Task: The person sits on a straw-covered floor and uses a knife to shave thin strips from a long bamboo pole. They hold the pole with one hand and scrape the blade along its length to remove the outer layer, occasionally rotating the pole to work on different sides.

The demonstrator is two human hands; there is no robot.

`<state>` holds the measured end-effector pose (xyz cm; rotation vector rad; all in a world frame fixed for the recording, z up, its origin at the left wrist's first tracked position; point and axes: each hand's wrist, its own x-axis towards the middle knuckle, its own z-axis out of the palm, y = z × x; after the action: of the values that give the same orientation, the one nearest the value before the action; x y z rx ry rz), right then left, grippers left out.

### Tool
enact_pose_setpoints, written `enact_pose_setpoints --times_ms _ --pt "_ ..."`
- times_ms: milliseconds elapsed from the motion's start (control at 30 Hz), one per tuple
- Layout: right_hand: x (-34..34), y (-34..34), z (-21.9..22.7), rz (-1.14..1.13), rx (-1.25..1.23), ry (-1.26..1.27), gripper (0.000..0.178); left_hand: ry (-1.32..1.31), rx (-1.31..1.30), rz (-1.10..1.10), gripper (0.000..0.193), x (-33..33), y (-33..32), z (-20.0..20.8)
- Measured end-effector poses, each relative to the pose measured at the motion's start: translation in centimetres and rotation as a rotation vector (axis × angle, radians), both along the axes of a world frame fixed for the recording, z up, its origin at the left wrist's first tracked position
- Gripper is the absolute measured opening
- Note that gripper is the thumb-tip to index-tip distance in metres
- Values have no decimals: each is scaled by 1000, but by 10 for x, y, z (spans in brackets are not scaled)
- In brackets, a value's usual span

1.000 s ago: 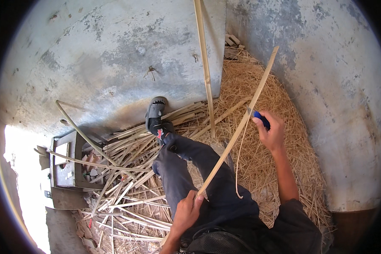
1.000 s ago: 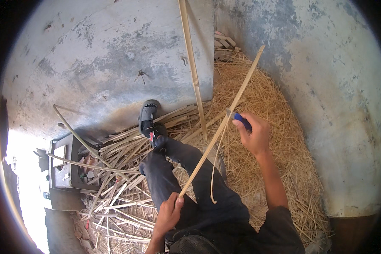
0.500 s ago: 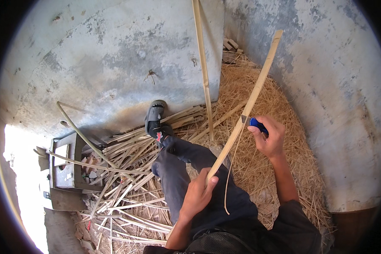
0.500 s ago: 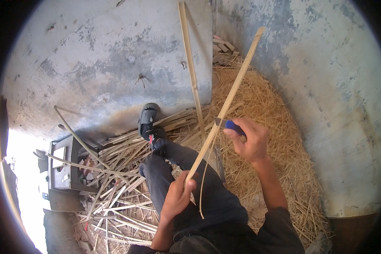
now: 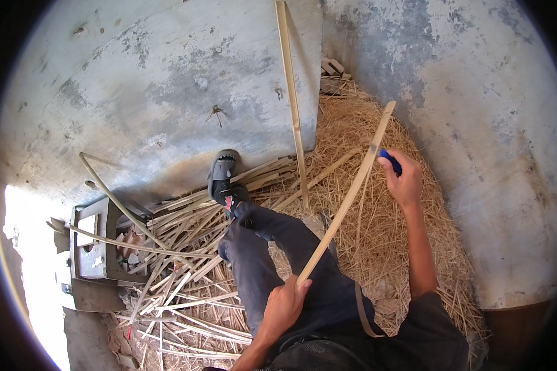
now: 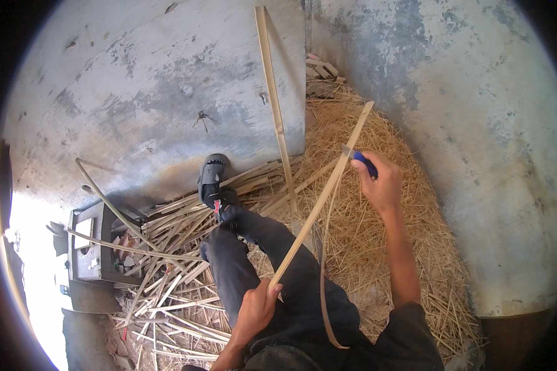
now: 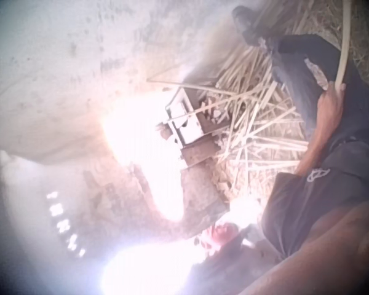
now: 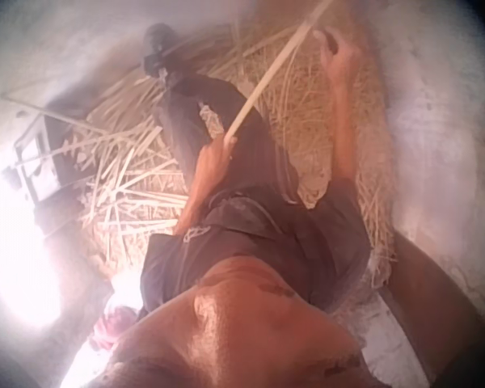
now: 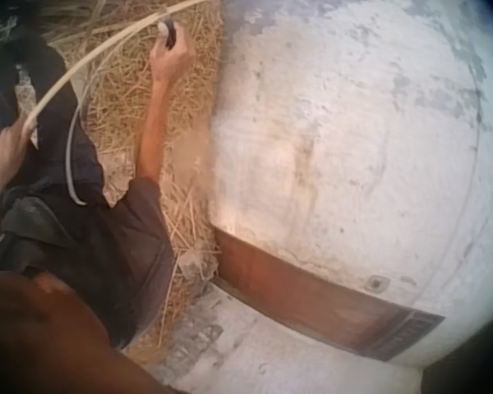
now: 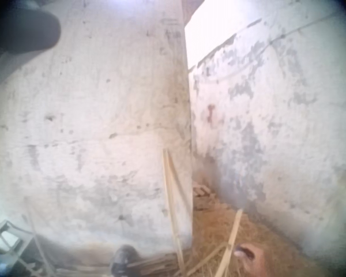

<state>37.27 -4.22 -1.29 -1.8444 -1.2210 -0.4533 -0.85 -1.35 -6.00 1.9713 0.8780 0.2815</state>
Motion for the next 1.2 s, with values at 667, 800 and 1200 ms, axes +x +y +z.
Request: enact_pose_setpoints --times_ms 667,800,1200 --pt "46 42 -36 79 -45 379 47 1 -317 6 39 -34 15 -17" --pt "52 43 -44 215 92 640 45 10 -227 8 38 -32 19 -11" --pt "43 26 -20 215 -243 334 39 22 256 244 38 -32 31 1"
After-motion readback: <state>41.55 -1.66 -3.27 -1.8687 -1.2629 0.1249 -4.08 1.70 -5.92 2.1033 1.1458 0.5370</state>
